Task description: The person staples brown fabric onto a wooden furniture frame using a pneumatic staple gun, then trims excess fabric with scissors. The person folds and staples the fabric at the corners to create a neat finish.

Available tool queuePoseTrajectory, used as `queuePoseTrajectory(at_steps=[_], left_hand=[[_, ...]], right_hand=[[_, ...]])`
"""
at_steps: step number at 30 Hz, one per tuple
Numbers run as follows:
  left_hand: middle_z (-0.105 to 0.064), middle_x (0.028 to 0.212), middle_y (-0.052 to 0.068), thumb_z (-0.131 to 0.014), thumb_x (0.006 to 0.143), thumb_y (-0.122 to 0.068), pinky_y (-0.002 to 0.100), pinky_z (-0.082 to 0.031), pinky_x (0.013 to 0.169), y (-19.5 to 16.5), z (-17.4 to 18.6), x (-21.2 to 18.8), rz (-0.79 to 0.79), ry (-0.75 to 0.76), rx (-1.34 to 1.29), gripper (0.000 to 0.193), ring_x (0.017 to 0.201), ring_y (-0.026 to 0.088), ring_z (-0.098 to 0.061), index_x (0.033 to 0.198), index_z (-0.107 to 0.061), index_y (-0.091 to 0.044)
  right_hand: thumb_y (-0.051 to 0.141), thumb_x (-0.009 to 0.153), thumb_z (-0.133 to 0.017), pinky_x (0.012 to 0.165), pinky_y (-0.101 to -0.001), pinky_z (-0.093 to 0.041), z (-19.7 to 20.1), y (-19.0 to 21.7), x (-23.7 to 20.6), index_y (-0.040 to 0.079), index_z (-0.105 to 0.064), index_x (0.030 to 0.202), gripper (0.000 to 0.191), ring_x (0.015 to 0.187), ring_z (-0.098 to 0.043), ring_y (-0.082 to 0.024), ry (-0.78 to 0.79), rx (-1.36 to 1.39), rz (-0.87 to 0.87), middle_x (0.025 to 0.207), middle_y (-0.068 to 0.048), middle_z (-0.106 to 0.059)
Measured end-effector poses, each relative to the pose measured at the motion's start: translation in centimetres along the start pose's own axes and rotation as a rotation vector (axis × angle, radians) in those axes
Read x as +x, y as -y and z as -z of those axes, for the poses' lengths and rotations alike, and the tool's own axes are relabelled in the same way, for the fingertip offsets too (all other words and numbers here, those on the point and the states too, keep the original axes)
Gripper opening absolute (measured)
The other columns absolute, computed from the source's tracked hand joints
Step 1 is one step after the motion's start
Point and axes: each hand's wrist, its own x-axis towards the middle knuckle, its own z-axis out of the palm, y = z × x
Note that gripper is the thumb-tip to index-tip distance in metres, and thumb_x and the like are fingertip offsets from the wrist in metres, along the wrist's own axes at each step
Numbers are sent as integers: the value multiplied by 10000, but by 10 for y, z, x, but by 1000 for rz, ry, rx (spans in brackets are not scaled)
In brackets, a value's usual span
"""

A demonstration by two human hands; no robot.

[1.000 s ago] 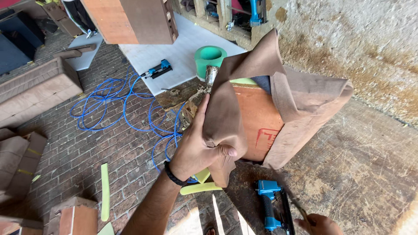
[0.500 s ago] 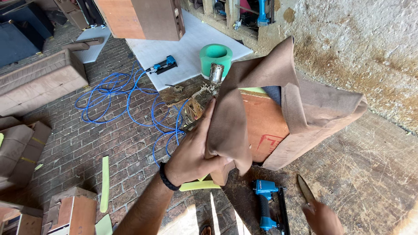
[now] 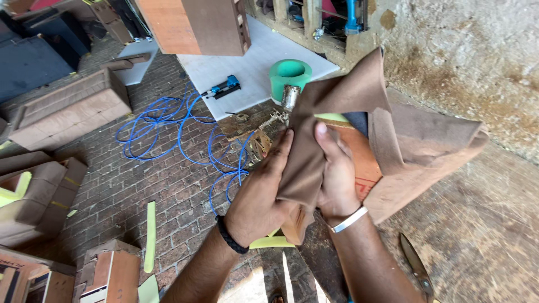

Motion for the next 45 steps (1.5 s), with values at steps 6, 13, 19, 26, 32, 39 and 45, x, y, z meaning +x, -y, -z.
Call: queuePoseTrajectory(at_steps=[6, 13, 19, 26, 32, 39, 45], left_hand=[[-61, 1627, 349, -695, 963, -378, 488, -103, 1198, 55, 15, 23, 92, 199, -599, 1022, 1501, 420, -69, 1704, -80, -37], [-50, 1776, 118, -427, 1058, -396, 356, -89, 1299, 117, -33, 108, 172, 108, -968, 797, 1628, 216, -58, 1670, -64, -36], [-106, 1745, 140, -482, 976, -184, 363, -90, 1278, 92, -19, 109, 204, 256, -697, 810, 1615, 233, -65, 1640, -48, -21], [-477, 1533, 237, -530, 1009, -249, 377, -357, 1173, 86, -13, 110, 495, 247, -86, 613, 1464, 320, -432, 1517, -316, 20], [-343, 1602, 230, -533, 940, -162, 357, -303, 1199, 87, -5, 113, 381, 290, -215, 840, 1503, 304, -349, 1602, -39, -10], [-359, 1619, 174, -539, 922, -189, 350, -311, 1198, 62, 13, 125, 597, 329, -109, 846, 1499, 272, -358, 1621, -70, -111], [-295, 1642, 184, -553, 942, -195, 348, -274, 1219, 54, 11, 130, 587, 343, -24, 856, 1520, 283, -303, 1611, -33, -68]], right_hand=[[288, 938, -680, 977, -424, -553, 22, -25, 11, 4, -618, 1246, 423, 1063, -685, -252, -59, 157, 92, 1151, -134, -708], [342, 876, -695, 986, -418, -546, 38, -42, 30, -8, -623, 1264, 527, 1090, -689, -262, 11, 194, 92, 1163, -145, -717], [347, 892, -706, 986, -399, -534, 58, -53, 33, -31, -640, 1262, 533, 1099, -679, -261, 30, 209, 171, 1190, -159, -709], [277, 933, -700, 966, -394, -554, 55, -62, 40, -37, -677, 1182, 401, 1064, -686, -245, -18, 230, 165, 1135, -139, -717], [157, 1046, -709, 753, -296, -501, 66, -89, 42, -5, -668, 924, 207, 819, -577, -110, -54, 27, 287, 895, -16, -647], [366, 1014, -672, 465, -298, -413, 198, -114, -21, 22, -685, 814, 399, 487, -503, -139, -177, -1462, 235, 599, -85, -567], [545, 846, -856, 1032, -387, -520, 316, -127, -167, 127, -509, 1327, 726, 1250, -564, -315, -252, -1928, -972, 1342, -200, -503]])
